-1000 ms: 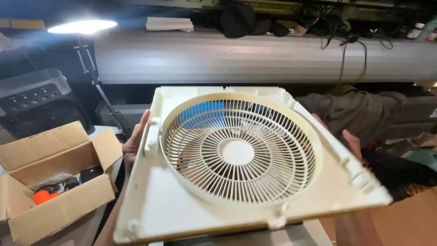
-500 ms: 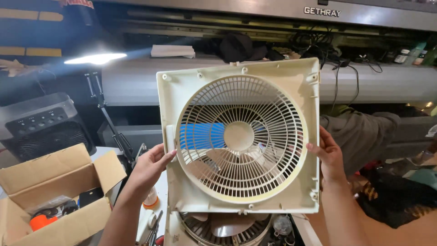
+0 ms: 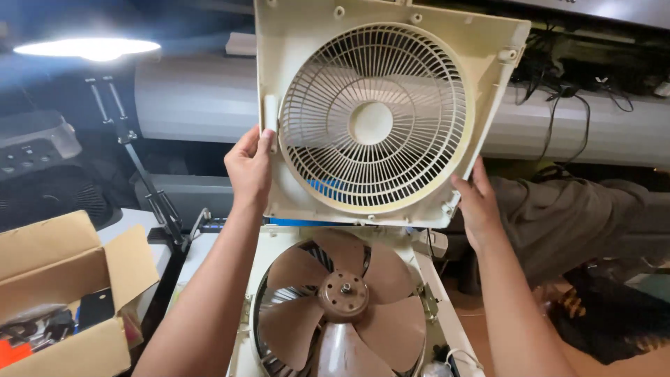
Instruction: Disassembling a box fan, removing the front grille, and repairing internal wiring using a screwdriver.
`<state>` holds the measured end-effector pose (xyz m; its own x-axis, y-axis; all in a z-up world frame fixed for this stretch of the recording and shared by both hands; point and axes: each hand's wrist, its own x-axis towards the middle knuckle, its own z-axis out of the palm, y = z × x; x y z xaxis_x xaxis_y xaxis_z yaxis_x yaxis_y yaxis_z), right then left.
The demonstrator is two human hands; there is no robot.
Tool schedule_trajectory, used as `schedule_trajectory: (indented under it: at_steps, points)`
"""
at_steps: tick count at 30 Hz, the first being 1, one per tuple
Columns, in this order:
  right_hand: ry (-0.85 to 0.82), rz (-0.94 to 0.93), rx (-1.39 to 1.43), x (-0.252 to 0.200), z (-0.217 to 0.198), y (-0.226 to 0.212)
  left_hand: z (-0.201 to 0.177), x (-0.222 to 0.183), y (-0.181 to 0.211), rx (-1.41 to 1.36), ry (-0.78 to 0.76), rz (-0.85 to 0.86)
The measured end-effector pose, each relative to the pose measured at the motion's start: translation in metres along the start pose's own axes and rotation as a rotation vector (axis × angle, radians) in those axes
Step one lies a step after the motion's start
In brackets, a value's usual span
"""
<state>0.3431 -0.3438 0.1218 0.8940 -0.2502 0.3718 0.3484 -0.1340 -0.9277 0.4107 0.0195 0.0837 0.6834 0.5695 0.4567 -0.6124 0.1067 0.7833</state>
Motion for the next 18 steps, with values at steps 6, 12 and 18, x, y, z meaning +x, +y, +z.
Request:
schedule_trajectory:
  at_steps: [6,12,18]
  points:
    - [-0.105,0.122,0.067,0.024,0.030,0.034,-0.035,0.042,-0.064,0.162,0.110,0.064]
    - [-0.159,0.181,0.047,0.022,0.059,0.057,-0.069,0.033,-0.094,0.289,0.220,0.114]
    - [-0.182,0.215,0.032,0.029,0.068,0.069,-0.074,0.037,-0.099,0.329,0.239,0.055]
